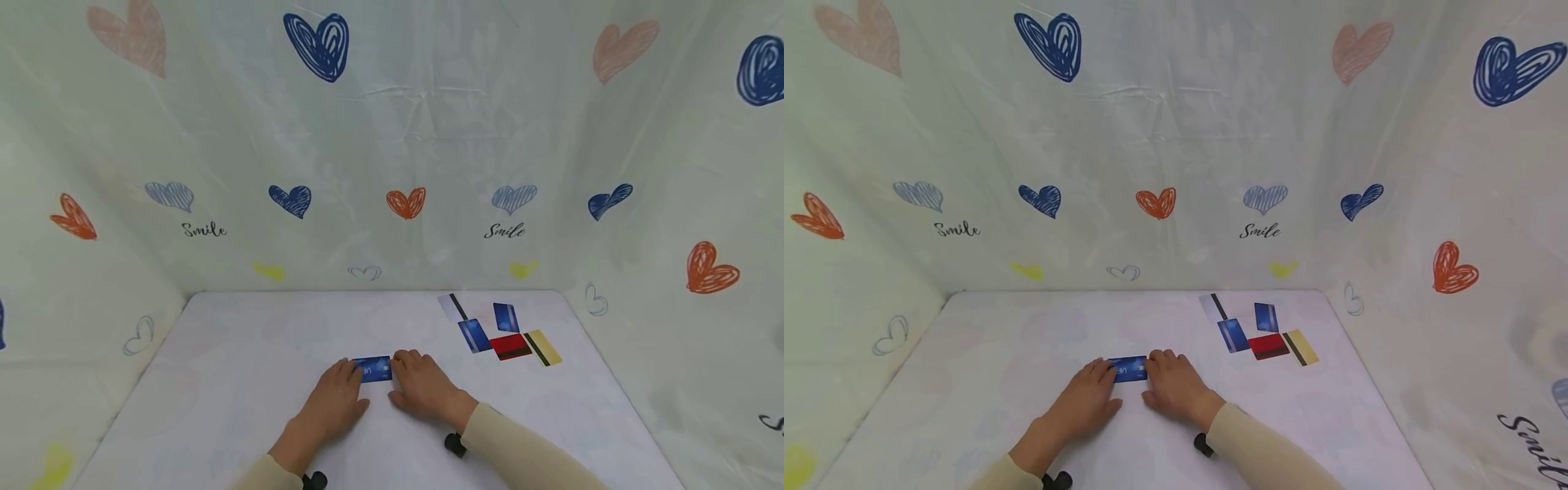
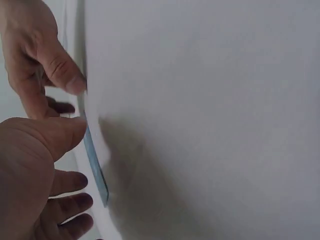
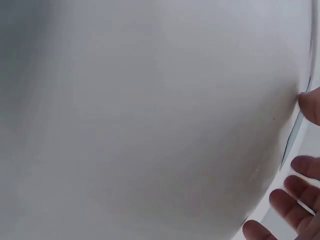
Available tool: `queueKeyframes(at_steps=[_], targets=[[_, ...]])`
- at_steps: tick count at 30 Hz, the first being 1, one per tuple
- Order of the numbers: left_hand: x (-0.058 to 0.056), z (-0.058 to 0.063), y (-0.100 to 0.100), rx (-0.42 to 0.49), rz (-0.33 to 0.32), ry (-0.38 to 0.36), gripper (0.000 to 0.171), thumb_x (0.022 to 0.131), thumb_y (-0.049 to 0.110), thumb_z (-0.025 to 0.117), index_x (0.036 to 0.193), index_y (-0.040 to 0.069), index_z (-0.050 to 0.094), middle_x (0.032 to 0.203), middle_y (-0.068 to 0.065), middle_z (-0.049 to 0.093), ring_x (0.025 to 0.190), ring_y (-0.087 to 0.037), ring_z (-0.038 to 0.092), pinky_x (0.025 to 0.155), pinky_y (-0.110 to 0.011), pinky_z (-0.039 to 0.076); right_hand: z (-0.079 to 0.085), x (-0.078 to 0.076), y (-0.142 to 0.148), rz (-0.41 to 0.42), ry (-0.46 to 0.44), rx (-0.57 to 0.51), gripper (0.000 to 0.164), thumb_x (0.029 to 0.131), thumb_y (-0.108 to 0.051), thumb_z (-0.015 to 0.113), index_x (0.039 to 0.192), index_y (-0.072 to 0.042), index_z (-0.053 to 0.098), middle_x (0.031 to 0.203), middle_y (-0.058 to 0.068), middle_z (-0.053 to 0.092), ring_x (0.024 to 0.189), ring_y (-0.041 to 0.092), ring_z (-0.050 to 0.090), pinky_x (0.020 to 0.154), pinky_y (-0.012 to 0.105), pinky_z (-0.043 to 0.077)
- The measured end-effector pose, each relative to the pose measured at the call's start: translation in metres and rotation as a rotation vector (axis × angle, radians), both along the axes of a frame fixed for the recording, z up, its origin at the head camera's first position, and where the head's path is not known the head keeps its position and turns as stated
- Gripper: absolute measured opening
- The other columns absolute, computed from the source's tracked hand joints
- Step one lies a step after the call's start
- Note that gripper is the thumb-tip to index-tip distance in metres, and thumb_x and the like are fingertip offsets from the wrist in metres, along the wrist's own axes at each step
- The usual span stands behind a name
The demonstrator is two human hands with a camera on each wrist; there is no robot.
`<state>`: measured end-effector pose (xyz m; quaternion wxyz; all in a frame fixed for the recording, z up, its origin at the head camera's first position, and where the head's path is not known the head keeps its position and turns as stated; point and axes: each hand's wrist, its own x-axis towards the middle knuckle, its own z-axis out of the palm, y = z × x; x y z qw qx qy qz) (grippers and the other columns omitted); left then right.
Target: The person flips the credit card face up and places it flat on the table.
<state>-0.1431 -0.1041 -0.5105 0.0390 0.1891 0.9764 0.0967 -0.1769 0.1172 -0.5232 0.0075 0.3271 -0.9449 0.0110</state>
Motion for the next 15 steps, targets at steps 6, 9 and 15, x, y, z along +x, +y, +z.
queueKeyframes(at_steps=[6, 9, 15], targets=[[0.017, 0.000, 0.006, 0.036, -0.081, -0.124, 0.075, 0.103, 0.045, 0.065, 0.156, -0.004, 0.044, 0.166, -0.023, 0.039, 0.157, -0.041, 0.033, 0.124, -0.060, 0.031, -0.002, 0.014, 0.009, 0.039, -0.081, 0.033, 0.066, 0.105, -0.049, 0.059, 0.158, -0.012, 0.047, 0.164, 0.003, 0.048, 0.151, 0.024, 0.045, 0.121, 0.052, 0.040], [0.018, -0.002, 0.007, 0.040, -0.095, -0.148, 0.079, 0.103, 0.048, 0.063, 0.158, -0.004, 0.041, 0.168, -0.023, 0.035, 0.158, -0.042, 0.030, 0.124, -0.061, 0.029, -0.004, 0.016, 0.008, 0.052, -0.121, 0.043, 0.067, 0.107, -0.051, 0.054, 0.162, -0.014, 0.041, 0.169, 0.001, 0.040, 0.158, 0.023, 0.036, 0.125, 0.056, 0.033], [0.018, -0.006, 0.004, 0.007, -0.086, -0.149, 0.087, 0.101, 0.058, 0.063, 0.158, -0.004, 0.040, 0.168, -0.023, 0.035, 0.158, -0.041, 0.029, 0.125, -0.062, 0.027, -0.001, 0.020, 0.001, 0.069, -0.140, 0.070, 0.068, 0.109, -0.053, 0.047, 0.163, -0.013, 0.039, 0.171, 0.002, 0.036, 0.160, 0.023, 0.030, 0.126, 0.058, 0.030]])
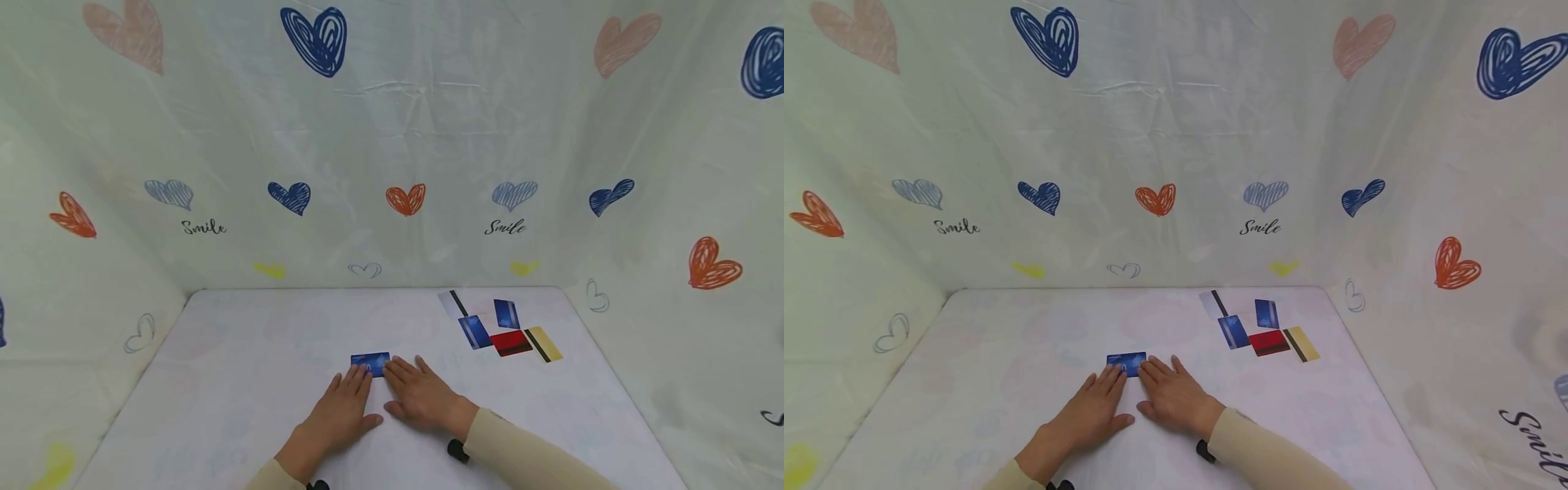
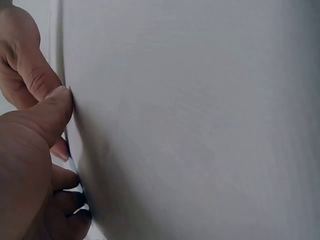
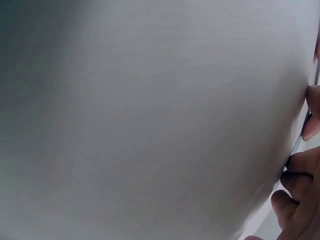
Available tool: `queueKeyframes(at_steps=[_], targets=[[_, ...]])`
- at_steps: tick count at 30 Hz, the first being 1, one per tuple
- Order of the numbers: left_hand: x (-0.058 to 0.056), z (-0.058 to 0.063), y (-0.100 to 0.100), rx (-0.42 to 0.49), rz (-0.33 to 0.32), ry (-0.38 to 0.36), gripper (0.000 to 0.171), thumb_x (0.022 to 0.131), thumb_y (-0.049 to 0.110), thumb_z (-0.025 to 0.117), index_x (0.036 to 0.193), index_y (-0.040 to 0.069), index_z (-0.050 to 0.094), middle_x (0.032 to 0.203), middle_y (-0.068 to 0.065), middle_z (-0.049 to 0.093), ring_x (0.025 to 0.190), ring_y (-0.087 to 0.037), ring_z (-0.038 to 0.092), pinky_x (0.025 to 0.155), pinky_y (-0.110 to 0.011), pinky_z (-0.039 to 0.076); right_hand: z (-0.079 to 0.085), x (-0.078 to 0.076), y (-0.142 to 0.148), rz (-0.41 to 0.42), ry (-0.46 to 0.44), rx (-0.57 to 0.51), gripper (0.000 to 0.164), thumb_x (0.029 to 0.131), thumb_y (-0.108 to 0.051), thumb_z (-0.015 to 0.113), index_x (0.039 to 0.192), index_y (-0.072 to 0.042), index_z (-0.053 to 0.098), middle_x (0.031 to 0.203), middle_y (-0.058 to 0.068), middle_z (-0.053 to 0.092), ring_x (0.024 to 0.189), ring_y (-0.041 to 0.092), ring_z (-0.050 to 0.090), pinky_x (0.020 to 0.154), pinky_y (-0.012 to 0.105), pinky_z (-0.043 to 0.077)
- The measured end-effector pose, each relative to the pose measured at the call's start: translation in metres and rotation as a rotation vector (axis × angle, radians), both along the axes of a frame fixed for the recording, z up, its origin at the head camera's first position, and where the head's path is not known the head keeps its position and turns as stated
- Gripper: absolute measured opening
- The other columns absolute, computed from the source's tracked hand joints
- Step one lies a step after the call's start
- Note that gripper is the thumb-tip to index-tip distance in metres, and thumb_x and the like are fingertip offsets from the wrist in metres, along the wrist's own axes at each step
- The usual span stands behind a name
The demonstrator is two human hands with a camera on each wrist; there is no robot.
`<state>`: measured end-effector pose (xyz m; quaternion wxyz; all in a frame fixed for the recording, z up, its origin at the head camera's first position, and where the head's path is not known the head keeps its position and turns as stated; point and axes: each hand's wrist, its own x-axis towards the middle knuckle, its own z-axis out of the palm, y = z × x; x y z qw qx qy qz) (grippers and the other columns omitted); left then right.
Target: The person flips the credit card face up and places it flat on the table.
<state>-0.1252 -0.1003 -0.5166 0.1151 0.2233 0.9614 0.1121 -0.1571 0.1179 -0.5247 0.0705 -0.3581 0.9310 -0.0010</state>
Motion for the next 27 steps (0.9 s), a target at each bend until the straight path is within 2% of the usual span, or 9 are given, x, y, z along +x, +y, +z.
queueKeyframes(at_steps=[5, 12, 21, 27], targets=[[-0.003, 0.001, -0.010, -0.007, 0.032, -0.003, 0.093, 0.098, 0.063, 0.064, 0.157, -0.006, 0.042, 0.167, -0.024, 0.035, 0.158, -0.042, 0.029, 0.125, -0.066, 0.022, 0.003, -0.003, -0.014, 0.018, 0.011, 0.018, 0.067, 0.110, -0.053, 0.044, 0.163, -0.012, 0.039, 0.171, 0.002, 0.036, 0.160, 0.022, 0.030, 0.126, 0.056, 0.030], [-0.013, 0.002, -0.030, -0.022, 0.100, -0.024, 0.100, 0.093, 0.067, 0.067, 0.157, -0.006, 0.042, 0.168, -0.024, 0.033, 0.159, -0.043, 0.025, 0.125, -0.067, 0.020, 0.005, -0.016, -0.041, 0.029, 0.013, 0.058, 0.066, 0.112, -0.053, 0.038, 0.165, -0.014, 0.035, 0.172, 0.000, 0.033, 0.162, 0.019, 0.026, 0.128, 0.052, 0.029], [-0.026, -0.002, -0.059, -0.006, 0.098, -0.013, 0.111, 0.088, 0.070, 0.072, 0.157, -0.010, 0.038, 0.168, -0.029, 0.030, 0.159, -0.045, 0.024, 0.125, -0.067, 0.022, 0.007, -0.032, -0.070, 0.019, 0.024, 0.089, 0.067, 0.112, -0.054, 0.039, 0.166, -0.015, 0.034, 0.173, -0.002, 0.031, 0.162, 0.017, 0.025, 0.128, 0.050, 0.029], [-0.029, 0.000, -0.079, -0.004, 0.104, -0.024, 0.111, 0.086, 0.068, 0.075, 0.155, -0.012, 0.040, 0.167, -0.031, 0.031, 0.158, -0.047, 0.026, 0.123, -0.068, 0.024, 0.008, -0.037, -0.088, 0.042, 0.008, 0.101, 0.068, 0.111, -0.054, 0.042, 0.166, -0.016, 0.034, 0.173, -0.004, 0.030, 0.162, 0.015, 0.024, 0.128, 0.048, 0.029]])
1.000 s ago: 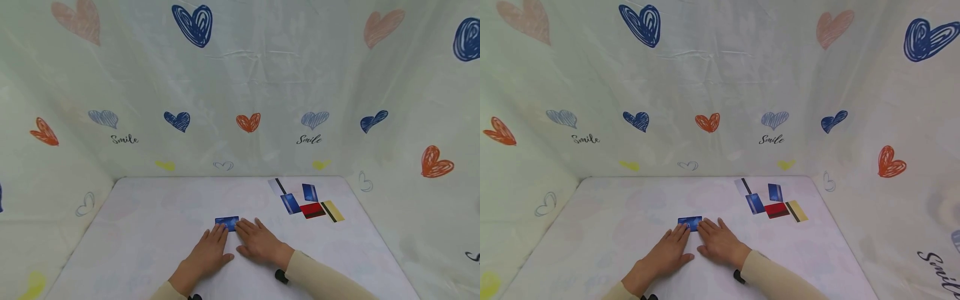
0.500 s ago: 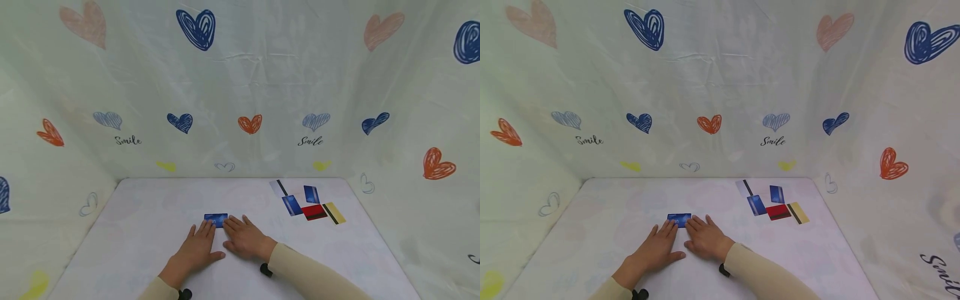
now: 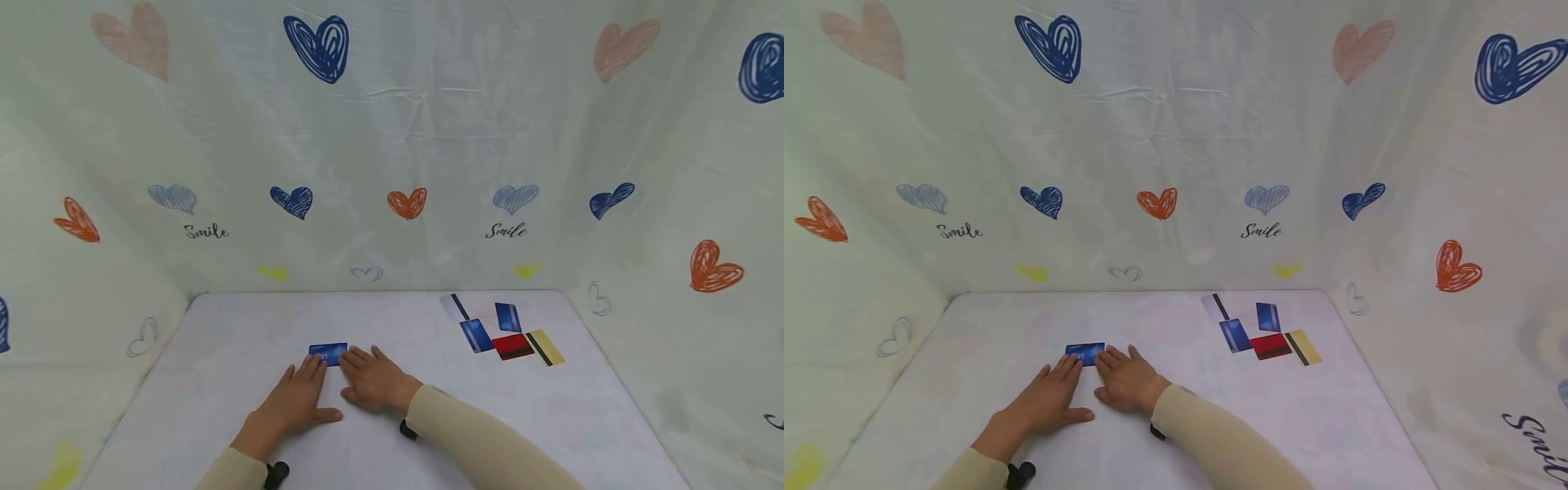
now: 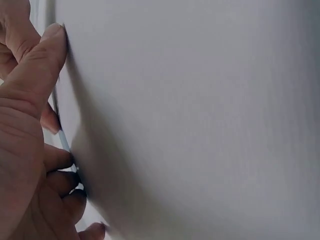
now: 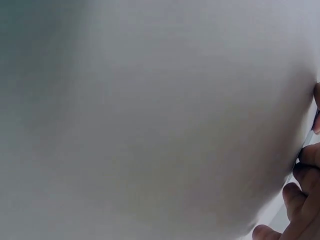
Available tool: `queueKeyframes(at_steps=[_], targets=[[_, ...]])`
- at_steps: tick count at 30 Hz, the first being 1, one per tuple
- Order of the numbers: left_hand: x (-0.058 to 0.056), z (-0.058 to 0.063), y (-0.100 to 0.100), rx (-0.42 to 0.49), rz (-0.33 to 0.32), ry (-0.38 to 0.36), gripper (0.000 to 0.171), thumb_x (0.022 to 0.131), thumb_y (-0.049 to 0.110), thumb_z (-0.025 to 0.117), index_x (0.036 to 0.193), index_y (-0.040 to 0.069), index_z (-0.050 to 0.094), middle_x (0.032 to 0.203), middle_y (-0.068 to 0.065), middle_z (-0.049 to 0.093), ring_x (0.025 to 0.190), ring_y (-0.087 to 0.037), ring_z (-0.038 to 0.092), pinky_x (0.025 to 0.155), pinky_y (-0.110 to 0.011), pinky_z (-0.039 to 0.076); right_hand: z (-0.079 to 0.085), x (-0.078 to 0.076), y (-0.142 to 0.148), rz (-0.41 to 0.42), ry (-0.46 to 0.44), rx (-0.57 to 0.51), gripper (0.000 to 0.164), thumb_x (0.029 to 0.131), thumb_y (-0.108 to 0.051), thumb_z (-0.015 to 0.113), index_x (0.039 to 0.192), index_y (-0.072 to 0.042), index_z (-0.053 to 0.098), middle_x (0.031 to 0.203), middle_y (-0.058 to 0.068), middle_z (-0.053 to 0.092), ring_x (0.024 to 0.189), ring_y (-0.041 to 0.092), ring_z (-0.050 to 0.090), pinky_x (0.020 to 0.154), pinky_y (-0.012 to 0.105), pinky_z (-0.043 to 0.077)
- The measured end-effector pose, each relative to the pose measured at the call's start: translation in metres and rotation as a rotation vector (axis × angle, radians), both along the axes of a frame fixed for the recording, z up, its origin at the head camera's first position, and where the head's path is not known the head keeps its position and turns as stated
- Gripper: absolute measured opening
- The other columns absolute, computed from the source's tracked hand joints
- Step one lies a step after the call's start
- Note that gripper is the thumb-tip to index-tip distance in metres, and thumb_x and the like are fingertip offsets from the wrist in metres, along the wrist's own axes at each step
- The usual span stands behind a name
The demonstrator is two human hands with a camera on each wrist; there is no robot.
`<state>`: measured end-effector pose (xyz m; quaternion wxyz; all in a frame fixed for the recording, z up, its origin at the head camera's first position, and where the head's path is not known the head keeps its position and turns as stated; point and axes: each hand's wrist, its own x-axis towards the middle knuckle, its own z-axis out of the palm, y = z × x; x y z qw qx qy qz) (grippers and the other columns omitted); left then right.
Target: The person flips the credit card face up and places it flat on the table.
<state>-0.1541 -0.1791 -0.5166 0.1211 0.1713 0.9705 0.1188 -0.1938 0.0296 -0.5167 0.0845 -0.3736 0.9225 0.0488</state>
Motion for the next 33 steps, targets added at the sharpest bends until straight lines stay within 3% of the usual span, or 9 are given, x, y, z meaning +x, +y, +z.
queueKeyframes(at_steps=[22, 28, 33], targets=[[0.004, 0.001, -0.009, 0.013, 0.013, 0.003, 0.119, 0.080, 0.069, 0.080, 0.154, -0.013, 0.039, 0.165, -0.034, 0.031, 0.157, -0.050, 0.026, 0.123, -0.068, 0.024, -0.004, 0.001, -0.003, -0.032, -0.029, 0.000, 0.075, 0.108, -0.063, 0.040, 0.168, -0.021, 0.028, 0.175, -0.007, 0.025, 0.163, 0.013, 0.020, 0.130, 0.046, 0.025], [0.001, -0.001, -0.012, 0.017, 0.017, -0.029, 0.122, 0.077, 0.069, 0.082, 0.156, -0.012, 0.037, 0.167, -0.033, 0.028, 0.158, -0.050, 0.023, 0.125, -0.067, 0.021, 0.000, -0.001, 0.022, -0.116, -0.077, -0.073, 0.082, 0.104, -0.064, 0.050, 0.167, -0.015, 0.031, 0.175, -0.002, 0.027, 0.162, 0.018, 0.023, 0.130, 0.046, 0.023], [0.000, 0.001, -0.011, 0.024, 0.034, -0.069, 0.125, 0.076, 0.068, 0.084, 0.158, -0.011, 0.034, 0.169, -0.031, 0.024, 0.159, -0.049, 0.019, 0.127, -0.066, 0.017, -0.003, -0.003, 0.070, -0.177, -0.109, -0.134, 0.084, 0.104, -0.062, 0.053, 0.167, -0.012, 0.029, 0.175, 0.002, 0.026, 0.163, 0.023, 0.023, 0.131, 0.051, 0.021]])
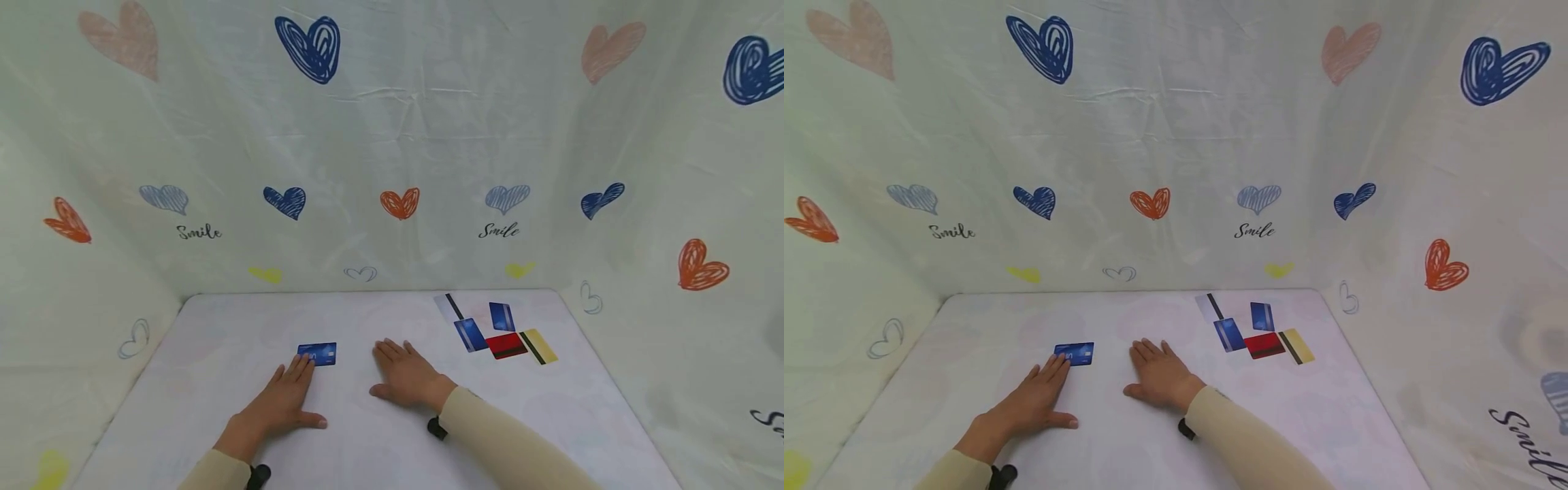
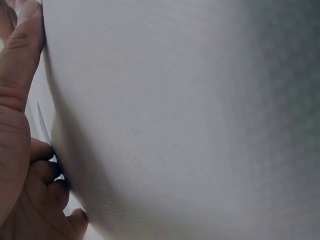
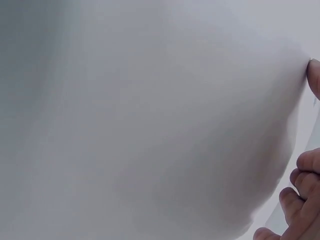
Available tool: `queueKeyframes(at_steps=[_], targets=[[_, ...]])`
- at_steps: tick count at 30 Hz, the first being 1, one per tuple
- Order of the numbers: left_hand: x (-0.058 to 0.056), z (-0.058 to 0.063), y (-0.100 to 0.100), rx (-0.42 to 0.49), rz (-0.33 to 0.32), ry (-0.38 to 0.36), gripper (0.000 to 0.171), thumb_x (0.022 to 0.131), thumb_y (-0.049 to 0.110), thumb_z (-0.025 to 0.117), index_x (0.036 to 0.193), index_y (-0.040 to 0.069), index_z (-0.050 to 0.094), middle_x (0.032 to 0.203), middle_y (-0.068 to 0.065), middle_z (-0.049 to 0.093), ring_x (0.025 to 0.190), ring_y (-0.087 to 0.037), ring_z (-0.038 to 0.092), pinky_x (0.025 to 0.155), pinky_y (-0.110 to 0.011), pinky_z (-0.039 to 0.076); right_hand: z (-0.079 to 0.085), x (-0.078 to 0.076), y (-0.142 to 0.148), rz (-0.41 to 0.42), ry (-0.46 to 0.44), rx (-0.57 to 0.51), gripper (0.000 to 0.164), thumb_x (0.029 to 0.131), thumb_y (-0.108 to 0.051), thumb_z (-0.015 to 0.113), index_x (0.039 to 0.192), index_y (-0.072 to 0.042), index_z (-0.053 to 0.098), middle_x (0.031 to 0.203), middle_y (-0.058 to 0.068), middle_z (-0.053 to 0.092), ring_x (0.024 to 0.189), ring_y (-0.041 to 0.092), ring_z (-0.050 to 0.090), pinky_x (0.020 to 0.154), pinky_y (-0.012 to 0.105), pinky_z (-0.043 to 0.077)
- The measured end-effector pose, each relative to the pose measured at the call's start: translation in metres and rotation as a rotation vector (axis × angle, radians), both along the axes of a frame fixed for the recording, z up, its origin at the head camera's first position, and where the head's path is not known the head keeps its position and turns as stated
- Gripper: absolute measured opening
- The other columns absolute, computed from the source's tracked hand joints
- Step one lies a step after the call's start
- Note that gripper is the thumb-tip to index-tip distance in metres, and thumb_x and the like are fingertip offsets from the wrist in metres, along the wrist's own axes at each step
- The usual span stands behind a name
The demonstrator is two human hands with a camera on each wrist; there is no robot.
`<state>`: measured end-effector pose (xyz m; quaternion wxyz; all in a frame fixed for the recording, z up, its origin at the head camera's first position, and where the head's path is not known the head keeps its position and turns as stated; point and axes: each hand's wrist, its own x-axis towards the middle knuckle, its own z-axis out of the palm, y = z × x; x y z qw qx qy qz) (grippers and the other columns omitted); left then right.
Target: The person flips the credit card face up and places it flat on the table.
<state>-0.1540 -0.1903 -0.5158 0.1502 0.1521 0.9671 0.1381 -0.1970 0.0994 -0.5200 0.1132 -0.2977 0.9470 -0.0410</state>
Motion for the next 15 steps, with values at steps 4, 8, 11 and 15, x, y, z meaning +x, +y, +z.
queueKeyframes(at_steps=[4, 8, 11, 15], targets=[[-0.001, 0.000, 0.002, 0.001, 0.007, -0.020, 0.126, 0.075, 0.068, 0.084, 0.159, -0.010, 0.032, 0.170, -0.030, 0.022, 0.160, -0.048, 0.017, 0.127, -0.066, 0.015, 0.000, 0.002, 0.047, -0.060, 0.009, -0.051, 0.084, 0.103, -0.056, 0.059, 0.165, -0.007, 0.032, 0.174, 0.008, 0.030, 0.162, 0.030, 0.026, 0.129, 0.057, 0.022], [-0.001, -0.001, 0.001, 0.015, 0.012, -0.029, 0.127, 0.075, 0.067, 0.085, 0.160, -0.010, 0.031, 0.171, -0.031, 0.021, 0.160, -0.049, 0.015, 0.127, -0.066, 0.014, 0.001, 0.004, 0.089, -0.137, 0.039, -0.072, 0.085, 0.102, -0.053, 0.064, 0.164, -0.004, 0.034, 0.172, 0.013, 0.033, 0.160, 0.034, 0.028, 0.127, 0.061, 0.022], [-0.001, -0.002, 0.000, 0.022, 0.013, -0.033, 0.127, 0.075, 0.066, 0.085, 0.160, -0.010, 0.030, 0.171, -0.030, 0.020, 0.160, -0.049, 0.014, 0.127, -0.066, 0.013, 0.000, 0.005, 0.113, -0.200, 0.070, -0.061, 0.085, 0.101, -0.054, 0.064, 0.162, -0.001, 0.036, 0.170, 0.015, 0.035, 0.160, 0.037, 0.029, 0.127, 0.063, 0.023], [0.000, -0.003, -0.001, 0.026, 0.009, -0.030, 0.127, 0.076, 0.066, 0.085, 0.160, -0.010, 0.030, 0.171, -0.030, 0.019, 0.160, -0.049, 0.014, 0.127, -0.067, 0.013, -0.003, 0.004, 0.134, -0.288, 0.076, -0.035, 0.087, 0.101, -0.056, 0.064, 0.161, 0.001, 0.036, 0.170, 0.018, 0.033, 0.160, 0.039, 0.027, 0.127, 0.065, 0.020]])
